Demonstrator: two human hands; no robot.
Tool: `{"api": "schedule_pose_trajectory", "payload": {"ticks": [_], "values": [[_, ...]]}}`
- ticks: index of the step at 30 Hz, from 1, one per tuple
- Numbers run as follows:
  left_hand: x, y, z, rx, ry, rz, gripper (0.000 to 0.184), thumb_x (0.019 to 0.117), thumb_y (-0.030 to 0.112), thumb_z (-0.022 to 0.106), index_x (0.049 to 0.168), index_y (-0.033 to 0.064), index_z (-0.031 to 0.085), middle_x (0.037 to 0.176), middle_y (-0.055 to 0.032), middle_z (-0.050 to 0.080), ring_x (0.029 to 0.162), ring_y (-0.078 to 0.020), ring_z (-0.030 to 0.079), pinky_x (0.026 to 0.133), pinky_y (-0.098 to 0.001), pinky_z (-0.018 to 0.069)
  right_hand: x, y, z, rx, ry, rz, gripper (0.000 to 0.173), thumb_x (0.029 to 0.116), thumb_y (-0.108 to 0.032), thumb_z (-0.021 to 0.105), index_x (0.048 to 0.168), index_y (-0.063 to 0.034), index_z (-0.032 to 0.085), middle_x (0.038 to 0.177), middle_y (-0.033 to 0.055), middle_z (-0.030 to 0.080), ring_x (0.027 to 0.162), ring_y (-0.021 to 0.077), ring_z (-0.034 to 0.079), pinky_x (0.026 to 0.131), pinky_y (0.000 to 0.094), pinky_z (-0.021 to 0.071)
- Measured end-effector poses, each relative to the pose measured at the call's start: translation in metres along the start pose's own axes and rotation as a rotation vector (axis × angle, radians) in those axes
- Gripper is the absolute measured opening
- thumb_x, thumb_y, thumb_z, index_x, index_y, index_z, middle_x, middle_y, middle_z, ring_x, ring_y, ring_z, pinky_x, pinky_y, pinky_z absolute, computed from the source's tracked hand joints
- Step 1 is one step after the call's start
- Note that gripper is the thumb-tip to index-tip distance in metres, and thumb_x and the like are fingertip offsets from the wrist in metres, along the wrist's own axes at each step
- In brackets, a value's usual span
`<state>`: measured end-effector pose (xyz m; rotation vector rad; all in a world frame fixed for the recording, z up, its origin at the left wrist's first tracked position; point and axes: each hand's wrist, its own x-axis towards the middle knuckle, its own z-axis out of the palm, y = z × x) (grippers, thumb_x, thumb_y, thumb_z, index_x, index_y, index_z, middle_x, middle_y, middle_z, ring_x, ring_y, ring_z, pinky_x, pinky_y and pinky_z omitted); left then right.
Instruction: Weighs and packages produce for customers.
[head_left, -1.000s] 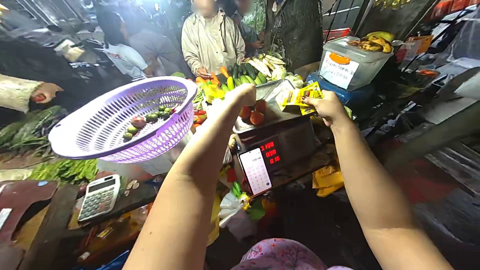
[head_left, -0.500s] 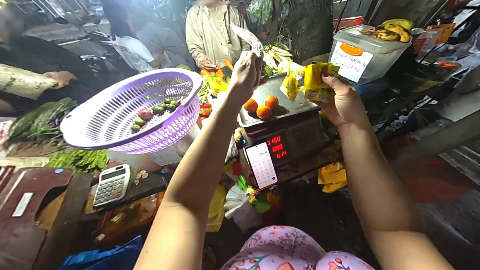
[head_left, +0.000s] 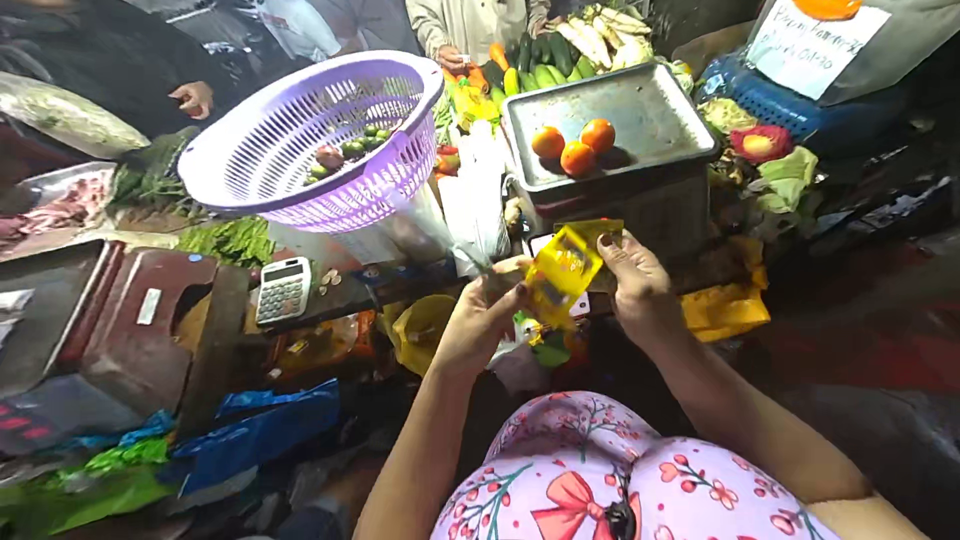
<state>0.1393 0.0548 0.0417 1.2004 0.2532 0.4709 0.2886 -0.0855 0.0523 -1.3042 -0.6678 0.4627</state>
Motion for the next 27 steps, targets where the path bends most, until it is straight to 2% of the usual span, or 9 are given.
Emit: {"api": "schedule_pose_trajectory", "payload": {"ticks": [2,4,7,10,12,15,17,21,27], "values": [[-0.022,-0.010,-0.009,-0.041,-0.014,0.022,0.024,0.0917,0.021,0.076,0.116,0.0181,0.072,0.106,0.0032,0.075,0.086,-0.0035,0.071,0.073,-0.0217,0.0601,-0.018,0.014,0.010,0.048,-0.057,0.036,0.030,0.1074,-0.009,0.037,0.126,-0.0076,0.062,0.109,-0.0062,0.071,0.101,-0.0008,0.067,0.094,0.0237,0.0568],[-0.039,-0.021,-0.011,0.020,0.049,0.046,0.021,0.0920,0.012,0.073,0.113,0.0129,0.072,0.119,0.0008,0.073,0.089,-0.0040,0.070,0.072,-0.0216,0.0593,-0.038,0.026,0.019,0.153,-0.171,0.068,0.031,0.0994,0.002,0.042,0.120,-0.0056,0.064,0.103,-0.0064,0.073,0.096,-0.0006,0.068,0.089,0.0237,0.0586],[-0.057,-0.035,-0.004,0.192,0.307,0.083,0.016,0.0889,0.003,0.073,0.105,0.0048,0.072,0.096,0.0002,0.075,0.073,-0.0043,0.068,0.063,-0.0206,0.0573,-0.054,0.037,0.018,0.095,-0.348,0.095,0.022,0.0954,0.003,0.050,0.112,0.0007,0.064,0.101,-0.0033,0.073,0.097,-0.0015,0.068,0.091,0.0220,0.0580],[-0.071,-0.044,-0.010,0.264,0.413,0.131,0.017,0.0890,0.001,0.072,0.106,0.0031,0.072,0.094,0.0002,0.076,0.075,-0.0059,0.070,0.067,-0.0226,0.0602,-0.049,0.045,0.002,-0.110,-0.478,0.048,0.038,0.1065,-0.012,0.041,0.135,0.0000,0.062,0.124,0.0060,0.071,0.112,0.0061,0.066,0.099,0.0273,0.0547],[-0.078,-0.048,-0.019,0.231,0.432,0.156,0.016,0.0910,0.000,0.068,0.105,0.0068,0.071,0.094,0.0015,0.075,0.076,-0.0058,0.070,0.068,-0.0231,0.0605,-0.046,0.061,-0.013,-0.367,-0.372,-0.044,0.039,0.1065,-0.017,0.042,0.137,-0.0056,0.064,0.123,0.0064,0.072,0.111,0.0105,0.068,0.097,0.0309,0.0561],[-0.085,-0.051,-0.030,0.064,0.508,0.150,0.017,0.0973,-0.002,0.058,0.108,0.0079,0.066,0.096,0.0007,0.073,0.086,-0.0089,0.071,0.080,-0.0285,0.0615,-0.046,0.098,-0.038,-0.741,-0.166,-0.176,0.037,0.1031,-0.018,0.047,0.131,-0.0075,0.069,0.108,0.0075,0.075,0.099,0.0198,0.069,0.091,0.0380,0.0554],[-0.086,-0.049,-0.029,-0.047,0.598,0.094,0.018,0.1009,-0.003,0.050,0.108,0.0070,0.062,0.092,-0.0012,0.074,0.082,-0.0095,0.073,0.075,-0.0280,0.0629,-0.049,0.113,-0.048,-0.889,-0.088,-0.275,0.034,0.1015,-0.019,0.050,0.123,-0.0080,0.074,0.095,0.0077,0.075,0.089,0.0226,0.068,0.083,0.0390,0.0552],[-0.088,-0.050,-0.028,-0.060,0.608,0.062,0.018,0.1019,-0.005,0.048,0.110,0.0042,0.061,0.092,-0.0035,0.073,0.080,-0.0104,0.072,0.073,-0.0276,0.0630,-0.049,0.123,-0.050,-1.002,-0.038,-0.431,0.033,0.1013,-0.022,0.053,0.121,-0.0123,0.077,0.080,0.0086,0.067,0.076,0.0243,0.064,0.069,0.0381,0.0537],[-0.082,-0.054,-0.026,-0.047,0.612,0.042,0.016,0.1029,-0.003,0.049,0.112,0.0036,0.059,0.093,-0.0041,0.073,0.080,-0.0103,0.072,0.072,-0.0273,0.0627,-0.049,0.124,-0.042,-1.096,-0.031,-0.460,0.034,0.0994,-0.023,0.052,0.118,-0.0123,0.079,0.070,0.0076,0.062,0.066,0.0242,0.061,0.060,0.0371,0.0505]]}}
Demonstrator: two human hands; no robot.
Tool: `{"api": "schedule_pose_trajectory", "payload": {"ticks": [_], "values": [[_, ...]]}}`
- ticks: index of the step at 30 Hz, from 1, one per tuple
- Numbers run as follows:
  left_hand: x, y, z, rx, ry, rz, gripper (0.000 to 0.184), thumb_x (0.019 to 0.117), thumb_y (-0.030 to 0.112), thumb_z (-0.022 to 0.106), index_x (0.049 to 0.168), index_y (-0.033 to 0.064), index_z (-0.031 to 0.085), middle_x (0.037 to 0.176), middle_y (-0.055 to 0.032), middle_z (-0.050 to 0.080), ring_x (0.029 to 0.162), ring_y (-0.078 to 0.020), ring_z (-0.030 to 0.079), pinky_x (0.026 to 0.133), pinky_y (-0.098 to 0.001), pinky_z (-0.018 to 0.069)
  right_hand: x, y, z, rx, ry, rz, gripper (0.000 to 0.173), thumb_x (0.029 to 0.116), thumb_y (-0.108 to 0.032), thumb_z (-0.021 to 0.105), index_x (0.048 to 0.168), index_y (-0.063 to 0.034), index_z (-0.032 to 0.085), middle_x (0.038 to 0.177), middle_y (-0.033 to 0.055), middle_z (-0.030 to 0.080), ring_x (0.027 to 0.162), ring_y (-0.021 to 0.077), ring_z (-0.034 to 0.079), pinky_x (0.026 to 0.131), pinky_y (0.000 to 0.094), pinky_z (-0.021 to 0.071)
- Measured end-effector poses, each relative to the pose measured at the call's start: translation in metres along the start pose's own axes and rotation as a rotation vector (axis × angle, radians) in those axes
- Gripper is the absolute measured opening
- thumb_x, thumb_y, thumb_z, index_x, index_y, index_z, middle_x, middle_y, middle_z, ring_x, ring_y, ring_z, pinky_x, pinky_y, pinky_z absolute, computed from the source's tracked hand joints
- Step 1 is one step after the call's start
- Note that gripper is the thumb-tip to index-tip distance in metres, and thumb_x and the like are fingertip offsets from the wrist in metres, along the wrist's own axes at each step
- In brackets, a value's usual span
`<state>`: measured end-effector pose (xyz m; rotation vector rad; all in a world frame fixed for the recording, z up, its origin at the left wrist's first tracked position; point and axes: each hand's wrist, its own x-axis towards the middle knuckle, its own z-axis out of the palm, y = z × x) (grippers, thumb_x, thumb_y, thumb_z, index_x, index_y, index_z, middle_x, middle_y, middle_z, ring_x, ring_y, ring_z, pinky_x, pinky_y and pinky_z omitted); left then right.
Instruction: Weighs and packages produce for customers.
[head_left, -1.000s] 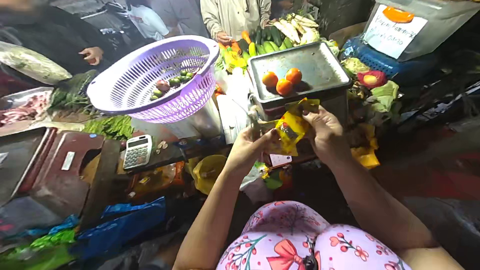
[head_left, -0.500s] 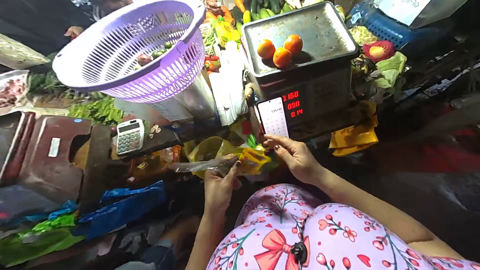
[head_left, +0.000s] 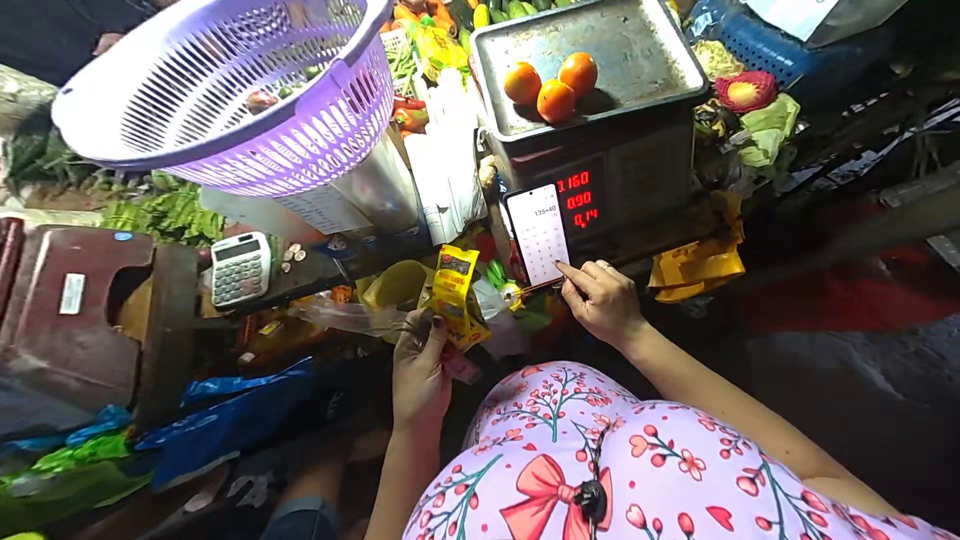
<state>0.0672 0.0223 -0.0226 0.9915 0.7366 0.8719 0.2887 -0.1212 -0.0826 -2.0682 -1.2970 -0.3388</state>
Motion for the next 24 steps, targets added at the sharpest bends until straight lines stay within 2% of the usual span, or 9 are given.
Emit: {"api": "schedule_pose_trajectory", "payload": {"ticks": [7,12,19,22,24], "values": [[0.003,0.001,-0.001,0.048,0.022,-0.009,0.017,0.1033,-0.002,0.049,0.117,0.0030,0.057,0.091,-0.0039,0.072,0.075,-0.0094,0.071,0.068,-0.0254,0.0623,0.000,-0.013,0.004,0.053,-0.028,-0.060,0.033,0.0995,-0.022,0.053,0.119,-0.0127,0.079,0.071,0.0071,0.065,0.066,0.0225,0.062,0.060,0.0350,0.0505],[0.003,0.000,0.001,0.072,0.024,-0.017,0.017,0.1032,-0.002,0.049,0.116,0.0033,0.058,0.090,-0.0027,0.072,0.073,-0.0087,0.071,0.066,-0.0241,0.0618,0.001,-0.015,0.012,0.036,-0.152,-0.078,0.036,0.1018,-0.022,0.050,0.126,-0.0135,0.076,0.078,0.0108,0.070,0.072,0.0276,0.069,0.064,0.0416,0.0557],[0.003,0.000,0.001,0.100,0.047,-0.019,0.018,0.1036,-0.002,0.048,0.117,0.0036,0.058,0.090,-0.0010,0.072,0.075,-0.0078,0.071,0.069,-0.0239,0.0620,-0.005,-0.009,0.008,0.028,-0.111,-0.036,0.036,0.1025,-0.021,0.049,0.127,-0.0120,0.075,0.079,0.0094,0.072,0.070,0.0247,0.069,0.063,0.0391,0.0558],[0.004,0.000,0.000,0.117,0.038,-0.007,0.018,0.1041,-0.001,0.047,0.117,0.0035,0.058,0.087,-0.0009,0.073,0.072,-0.0076,0.071,0.066,-0.0239,0.0620,-0.006,-0.005,0.002,0.026,-0.018,0.016,0.035,0.1019,-0.021,0.050,0.125,-0.0125,0.076,0.071,0.0075,0.068,0.064,0.0225,0.065,0.059,0.0369,0.0537],[0.003,0.000,0.000,0.131,0.044,-0.003,0.018,0.1040,-0.001,0.047,0.117,0.0036,0.059,0.088,-0.0005,0.073,0.072,-0.0071,0.071,0.066,-0.0239,0.0618,-0.007,-0.002,-0.002,-0.003,-0.042,0.072,0.036,0.1018,-0.021,0.049,0.126,-0.0132,0.076,0.070,0.0077,0.067,0.064,0.0235,0.066,0.061,0.0381,0.0544]]}}
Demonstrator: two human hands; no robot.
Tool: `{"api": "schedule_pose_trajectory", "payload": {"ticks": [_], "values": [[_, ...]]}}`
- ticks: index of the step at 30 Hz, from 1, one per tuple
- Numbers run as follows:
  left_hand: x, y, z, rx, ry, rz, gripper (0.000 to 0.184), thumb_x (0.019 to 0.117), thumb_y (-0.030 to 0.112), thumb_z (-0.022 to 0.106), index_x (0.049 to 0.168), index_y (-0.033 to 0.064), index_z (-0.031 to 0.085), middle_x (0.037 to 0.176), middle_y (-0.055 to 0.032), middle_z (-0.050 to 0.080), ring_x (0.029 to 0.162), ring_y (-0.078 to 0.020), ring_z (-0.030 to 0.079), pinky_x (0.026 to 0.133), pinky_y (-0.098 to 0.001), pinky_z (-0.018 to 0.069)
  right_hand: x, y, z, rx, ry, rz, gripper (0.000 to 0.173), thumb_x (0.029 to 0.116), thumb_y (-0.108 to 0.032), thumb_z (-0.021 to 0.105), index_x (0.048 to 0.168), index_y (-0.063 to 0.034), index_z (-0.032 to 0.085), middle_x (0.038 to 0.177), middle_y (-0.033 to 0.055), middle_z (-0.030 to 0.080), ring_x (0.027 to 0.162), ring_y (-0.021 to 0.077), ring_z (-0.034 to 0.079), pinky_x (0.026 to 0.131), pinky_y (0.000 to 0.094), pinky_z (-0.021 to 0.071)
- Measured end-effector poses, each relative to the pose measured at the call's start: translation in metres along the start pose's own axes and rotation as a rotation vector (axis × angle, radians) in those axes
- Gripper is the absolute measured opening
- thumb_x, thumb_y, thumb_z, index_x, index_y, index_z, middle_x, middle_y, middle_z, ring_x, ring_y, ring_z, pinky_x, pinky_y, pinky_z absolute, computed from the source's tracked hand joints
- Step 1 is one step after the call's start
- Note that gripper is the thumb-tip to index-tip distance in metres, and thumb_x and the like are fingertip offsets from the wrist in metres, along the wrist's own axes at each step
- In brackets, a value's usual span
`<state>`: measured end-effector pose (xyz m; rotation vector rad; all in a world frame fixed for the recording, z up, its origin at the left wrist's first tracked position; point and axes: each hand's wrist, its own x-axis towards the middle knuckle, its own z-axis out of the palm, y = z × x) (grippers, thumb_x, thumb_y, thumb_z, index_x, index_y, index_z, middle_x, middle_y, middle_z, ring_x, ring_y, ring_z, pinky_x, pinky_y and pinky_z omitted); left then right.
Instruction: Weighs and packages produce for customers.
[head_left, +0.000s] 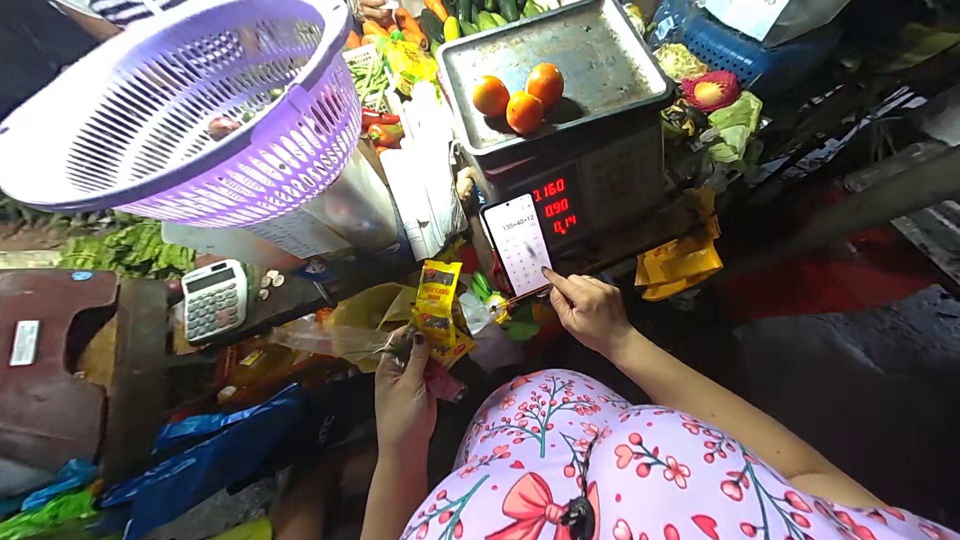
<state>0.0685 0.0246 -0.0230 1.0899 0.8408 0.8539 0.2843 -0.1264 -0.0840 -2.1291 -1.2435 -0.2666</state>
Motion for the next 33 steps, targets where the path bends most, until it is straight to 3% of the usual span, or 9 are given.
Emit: {"api": "schedule_pose_trajectory", "payload": {"ticks": [12,20,23,26,28,30,31,32,33], "values": [[0.001,0.007,0.007,0.025,0.066,0.034,0.018,0.1044,-0.001,0.047,0.118,0.0039,0.058,0.085,0.0013,0.071,0.067,-0.0043,0.069,0.061,-0.0201,0.0602,0.003,-0.007,0.000,0.038,0.050,-0.086,0.035,0.1000,-0.020,0.052,0.120,-0.0103,0.078,0.068,0.0061,0.067,0.061,0.0201,0.064,0.058,0.0332,0.0528],[-0.004,0.004,0.001,0.026,0.088,0.026,0.019,0.1048,-0.001,0.047,0.120,0.0036,0.057,0.079,0.0003,0.070,0.059,-0.0047,0.066,0.053,-0.0198,0.0582,0.012,-0.019,0.005,0.035,-0.067,-0.037,0.038,0.1019,-0.019,0.047,0.128,-0.0124,0.074,0.080,0.0085,0.075,0.073,0.0249,0.072,0.067,0.0404,0.0577],[-0.005,0.000,-0.004,0.057,0.064,0.072,0.021,0.1036,-0.001,0.048,0.121,0.0038,0.057,0.084,0.0022,0.070,0.064,-0.0035,0.067,0.058,-0.0191,0.0589,0.018,-0.034,-0.006,0.398,-0.162,0.075,0.038,0.1035,-0.025,0.050,0.129,-0.0097,0.073,0.090,0.0075,0.076,0.077,0.0175,0.070,0.073,0.0376,0.0578],[-0.009,-0.005,-0.005,0.137,-0.090,0.147,0.023,0.1015,-0.001,0.050,0.123,0.0020,0.056,0.093,0.0033,0.070,0.074,-0.0026,0.067,0.067,-0.0196,0.0592,0.031,-0.062,-0.021,1.016,-0.637,0.253,0.057,0.1036,-0.039,0.058,0.148,-0.0036,0.051,0.116,0.0091,0.071,0.094,0.0119,0.069,0.078,0.0294,0.0582],[-0.012,-0.008,-0.003,0.249,-0.223,0.200,0.025,0.1008,0.001,0.052,0.125,-0.0010,0.056,0.100,0.0033,0.070,0.081,-0.0017,0.066,0.074,-0.0197,0.0583,0.034,-0.081,-0.019,1.242,-0.858,0.405,0.049,0.1013,-0.034,0.065,0.139,-0.0043,0.053,0.117,0.0068,0.071,0.094,0.0131,0.072,0.073,0.0306,0.0622],[-0.007,-0.007,-0.005,0.320,-0.292,0.251,0.025,0.1020,0.003,0.052,0.126,-0.0017,0.058,0.114,-0.0001,0.069,0.096,-0.0042,0.067,0.084,-0.0219,0.0582,0.033,-0.095,-0.012,1.253,-0.854,0.448,0.033,0.1026,-0.022,0.064,0.128,-0.0021,0.059,0.105,0.0060,0.073,0.080,0.0133,0.074,0.065,0.0294,0.0645],[-0.002,-0.005,-0.011,0.352,-0.291,0.278,0.028,0.1021,0.004,0.051,0.129,-0.0021,0.058,0.126,-0.0037,0.067,0.105,-0.0074,0.067,0.089,-0.0245,0.0575,0.034,-0.098,-0.009,1.241,-0.818,0.406,0.030,0.1036,-0.017,0.062,0.129,-0.0001,0.058,0.104,0.0065,0.072,0.078,0.0126,0.074,0.065,0.0282,0.0645],[0.003,0.000,-0.017,0.400,-0.249,0.288,0.031,0.1017,0.004,0.048,0.130,-0.0019,0.057,0.134,-0.0065,0.064,0.109,-0.0097,0.067,0.088,-0.0263,0.0581,0.036,-0.102,-0.006,1.212,-0.773,0.366,0.027,0.1032,-0.014,0.061,0.126,0.0010,0.059,0.103,0.0061,0.072,0.078,0.0106,0.074,0.066,0.0265,0.0641],[0.009,0.006,-0.024,0.447,-0.169,0.277,0.031,0.1027,0.005,0.047,0.131,-0.0011,0.057,0.134,-0.0079,0.064,0.103,-0.0115,0.070,0.078,-0.0274,0.0620,0.040,-0.104,-0.003,1.165,-0.732,0.311,0.026,0.1025,-0.012,0.061,0.124,0.0013,0.061,0.104,0.0057,0.073,0.081,0.0083,0.073,0.069,0.0247,0.0636]]}}
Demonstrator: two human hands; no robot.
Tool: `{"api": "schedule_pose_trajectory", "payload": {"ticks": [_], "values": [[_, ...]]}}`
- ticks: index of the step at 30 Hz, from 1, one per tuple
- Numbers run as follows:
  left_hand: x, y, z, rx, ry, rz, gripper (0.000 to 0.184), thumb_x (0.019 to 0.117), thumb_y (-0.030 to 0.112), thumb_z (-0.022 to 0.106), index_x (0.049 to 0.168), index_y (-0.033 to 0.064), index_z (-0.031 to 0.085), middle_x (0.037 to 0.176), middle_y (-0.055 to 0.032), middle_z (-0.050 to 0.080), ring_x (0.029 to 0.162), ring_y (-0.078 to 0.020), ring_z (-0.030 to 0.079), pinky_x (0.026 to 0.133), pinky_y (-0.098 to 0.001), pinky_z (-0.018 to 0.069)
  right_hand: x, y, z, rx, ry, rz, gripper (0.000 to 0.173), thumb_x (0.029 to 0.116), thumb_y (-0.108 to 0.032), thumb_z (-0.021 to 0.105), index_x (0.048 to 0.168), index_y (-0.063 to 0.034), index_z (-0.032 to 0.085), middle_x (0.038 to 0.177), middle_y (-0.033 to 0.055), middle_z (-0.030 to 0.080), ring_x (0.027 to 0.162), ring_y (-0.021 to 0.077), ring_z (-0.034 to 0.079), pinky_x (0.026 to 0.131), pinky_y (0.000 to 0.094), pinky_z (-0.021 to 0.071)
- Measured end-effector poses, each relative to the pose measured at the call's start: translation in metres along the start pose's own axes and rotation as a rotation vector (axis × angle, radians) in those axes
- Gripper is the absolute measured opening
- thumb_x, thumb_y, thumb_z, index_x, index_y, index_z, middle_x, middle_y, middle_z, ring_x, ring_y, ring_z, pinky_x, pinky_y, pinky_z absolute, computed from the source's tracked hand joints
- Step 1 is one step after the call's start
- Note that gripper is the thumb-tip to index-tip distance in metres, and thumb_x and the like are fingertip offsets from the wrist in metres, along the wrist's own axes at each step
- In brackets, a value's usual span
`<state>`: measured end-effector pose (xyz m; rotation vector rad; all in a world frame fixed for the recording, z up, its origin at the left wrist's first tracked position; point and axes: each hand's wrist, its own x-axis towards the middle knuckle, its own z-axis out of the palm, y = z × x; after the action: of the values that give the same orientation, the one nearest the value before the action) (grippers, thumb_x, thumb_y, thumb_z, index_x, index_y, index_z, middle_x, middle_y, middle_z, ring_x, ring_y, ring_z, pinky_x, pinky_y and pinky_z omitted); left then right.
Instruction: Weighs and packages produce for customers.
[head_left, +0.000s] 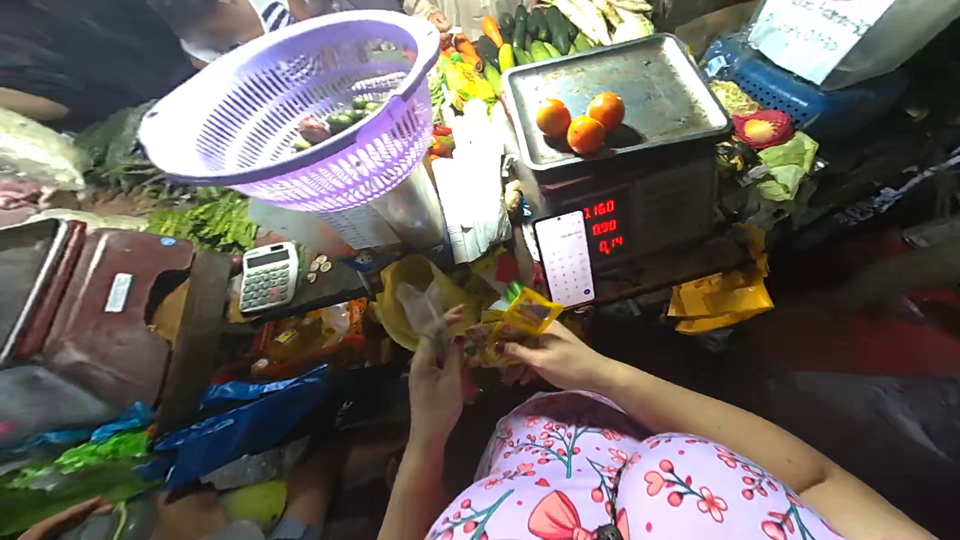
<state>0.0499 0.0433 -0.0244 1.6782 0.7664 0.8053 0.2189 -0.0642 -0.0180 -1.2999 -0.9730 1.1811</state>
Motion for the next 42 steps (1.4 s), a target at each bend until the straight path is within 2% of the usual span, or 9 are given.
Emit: {"api": "schedule_pose_trajectory", "payload": {"ticks": [3,8,11,17,20,26,30,34,42], "values": [[0.021,-0.009,-0.035,0.302,0.283,-0.050,0.029,0.1046,0.014,0.052,0.128,-0.0015,0.059,0.111,-0.0099,0.070,0.077,-0.0106,0.072,0.061,-0.0275,0.0620,0.027,-0.008,-0.004,-0.280,-0.043,-0.180,0.031,0.1029,-0.015,0.059,0.130,-0.0020,0.066,0.116,0.0073,0.072,0.101,0.0055,0.069,0.092,0.0242,0.0563],[0.066,-0.064,-0.078,0.595,0.356,-0.086,0.078,0.0750,0.026,0.090,0.138,-0.0061,0.056,0.132,-0.0320,0.057,0.124,-0.0429,0.056,0.105,-0.0562,0.0457,0.098,-0.028,0.018,-0.289,-0.133,-0.273,0.030,0.1017,-0.006,0.060,0.131,-0.0049,0.066,0.122,0.0087,0.070,0.108,0.0116,0.068,0.098,0.0332,0.0558],[0.084,-0.087,-0.080,0.540,0.381,-0.217,0.047,0.0854,0.019,0.079,0.124,-0.0045,0.066,0.117,-0.0267,0.067,0.112,-0.0362,0.065,0.098,-0.0541,0.0496,0.151,-0.010,0.043,-0.261,-0.188,-0.347,0.031,0.0993,0.000,0.061,0.130,-0.0015,0.063,0.122,0.0117,0.069,0.109,0.0161,0.068,0.098,0.0375,0.0564],[0.088,-0.089,-0.090,0.325,0.490,-0.464,0.035,0.1021,0.017,0.056,0.133,0.0013,0.059,0.109,-0.0192,0.067,0.085,-0.0245,0.067,0.079,-0.0462,0.0568,0.185,0.019,0.063,-0.993,-0.329,0.403,0.067,0.0963,-0.009,0.064,0.155,0.0009,0.033,0.143,0.0329,0.050,0.126,0.0486,0.056,0.100,0.0652,0.0472],[0.080,-0.094,-0.092,0.285,0.478,-0.454,0.033,0.1044,0.018,0.053,0.133,0.0020,0.058,0.102,-0.0154,0.065,0.070,-0.0170,0.064,0.066,-0.0375,0.0571,0.171,0.015,0.060,-1.167,-0.339,0.462,0.073,0.0932,-0.006,0.066,0.157,0.0024,0.030,0.149,0.0357,0.040,0.125,0.0526,0.055,0.098,0.0657,0.0484],[0.062,-0.086,-0.088,0.321,0.433,-0.450,0.033,0.1044,0.019,0.054,0.132,0.0014,0.059,0.102,-0.0149,0.064,0.071,-0.0162,0.064,0.065,-0.0368,0.0576,0.093,-0.021,0.026,-1.077,-0.353,0.200,0.049,0.1040,-0.017,0.055,0.152,-0.0072,0.047,0.141,0.0234,0.056,0.130,0.0407,0.056,0.107,0.0581,0.0457],[0.055,-0.080,-0.083,0.393,0.410,-0.412,0.039,0.1033,0.025,0.056,0.134,0.0018,0.059,0.114,-0.0176,0.065,0.084,-0.0188,0.065,0.075,-0.0414,0.0564,0.015,-0.005,-0.028,-0.909,0.264,-0.323,0.030,0.1000,-0.018,0.055,0.123,-0.0094,0.073,0.108,0.0077,0.076,0.102,0.0220,0.072,0.093,0.0432,0.0577],[0.054,-0.073,-0.074,0.396,0.419,-0.387,0.038,0.1037,0.025,0.056,0.134,0.0020,0.059,0.110,-0.0142,0.065,0.080,-0.0127,0.061,0.072,-0.0357,0.0532,-0.030,0.028,-0.083,-0.975,0.703,-0.345,0.030,0.1019,-0.021,0.053,0.115,-0.0096,0.077,0.093,0.0055,0.076,0.085,0.0167,0.071,0.080,0.0351,0.0588],[0.056,-0.061,-0.064,0.224,0.459,-0.355,0.036,0.1030,0.024,0.060,0.132,0.0034,0.057,0.097,-0.0019,0.061,0.067,0.0004,0.055,0.060,-0.0189,0.0477,-0.043,0.057,-0.081,-1.125,0.639,-0.337,0.033,0.1033,-0.023,0.053,0.123,-0.0131,0.077,0.073,0.0077,0.070,0.067,0.0220,0.067,0.066,0.0366,0.0560]]}}
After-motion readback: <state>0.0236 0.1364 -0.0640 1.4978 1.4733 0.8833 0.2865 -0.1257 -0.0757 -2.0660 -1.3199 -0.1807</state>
